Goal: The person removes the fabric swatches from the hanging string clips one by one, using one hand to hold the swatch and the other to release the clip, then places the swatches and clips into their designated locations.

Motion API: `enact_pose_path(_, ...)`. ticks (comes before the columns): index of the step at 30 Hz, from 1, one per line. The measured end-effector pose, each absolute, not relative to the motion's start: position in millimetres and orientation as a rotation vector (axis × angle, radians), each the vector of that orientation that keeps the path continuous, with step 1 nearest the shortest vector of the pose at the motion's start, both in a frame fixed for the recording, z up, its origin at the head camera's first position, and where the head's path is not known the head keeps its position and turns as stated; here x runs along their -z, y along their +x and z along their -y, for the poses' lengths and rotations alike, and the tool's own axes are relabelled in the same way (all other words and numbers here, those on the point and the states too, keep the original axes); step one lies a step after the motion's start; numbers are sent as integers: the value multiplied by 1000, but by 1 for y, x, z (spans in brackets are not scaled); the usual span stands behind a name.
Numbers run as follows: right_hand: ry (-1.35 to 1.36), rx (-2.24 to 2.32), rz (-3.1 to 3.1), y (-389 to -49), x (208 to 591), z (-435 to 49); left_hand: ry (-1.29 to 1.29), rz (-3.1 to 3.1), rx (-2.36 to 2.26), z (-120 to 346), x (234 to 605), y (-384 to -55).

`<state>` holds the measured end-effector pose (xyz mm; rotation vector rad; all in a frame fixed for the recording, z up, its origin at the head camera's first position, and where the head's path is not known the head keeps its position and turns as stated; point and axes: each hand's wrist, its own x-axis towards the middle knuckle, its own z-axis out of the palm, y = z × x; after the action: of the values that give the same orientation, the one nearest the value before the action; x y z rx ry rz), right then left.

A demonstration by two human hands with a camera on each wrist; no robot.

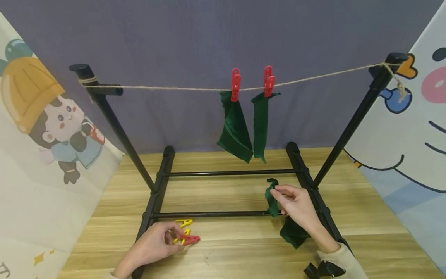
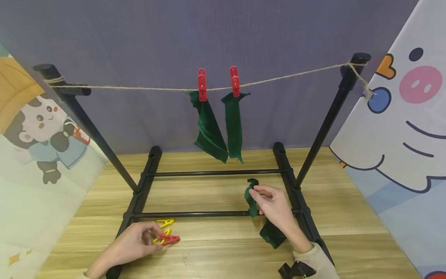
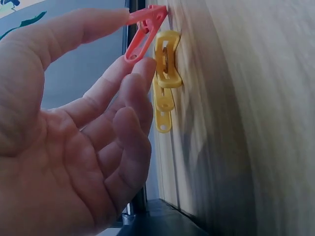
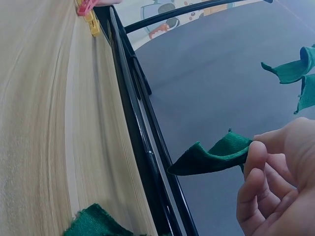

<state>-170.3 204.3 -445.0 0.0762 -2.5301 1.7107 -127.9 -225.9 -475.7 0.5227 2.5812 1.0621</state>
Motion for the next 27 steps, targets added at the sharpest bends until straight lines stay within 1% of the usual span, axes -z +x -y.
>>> enact_pose_path(6, 82, -1700, 2533, -171, 445, -208, 593, -2573, -1037, 225, 475, -125)
enact_pose_path(15, 69, -1645, 2575, -168, 444, -215, 556, -2623, -1017, 228, 474, -127)
enact_pose_path(19, 172, -1602, 2660, -164, 444, -223, 574, -2614, -1019, 228, 472, -125)
enact_pose_path(24, 403, -1539, 2810, -155, 447, -236, 601, -2577, -1014, 230, 470, -123)
enact_pose_path(27, 469, -1512, 2843, -152, 449, -243, 578, -2560, -994, 231, 470, -123)
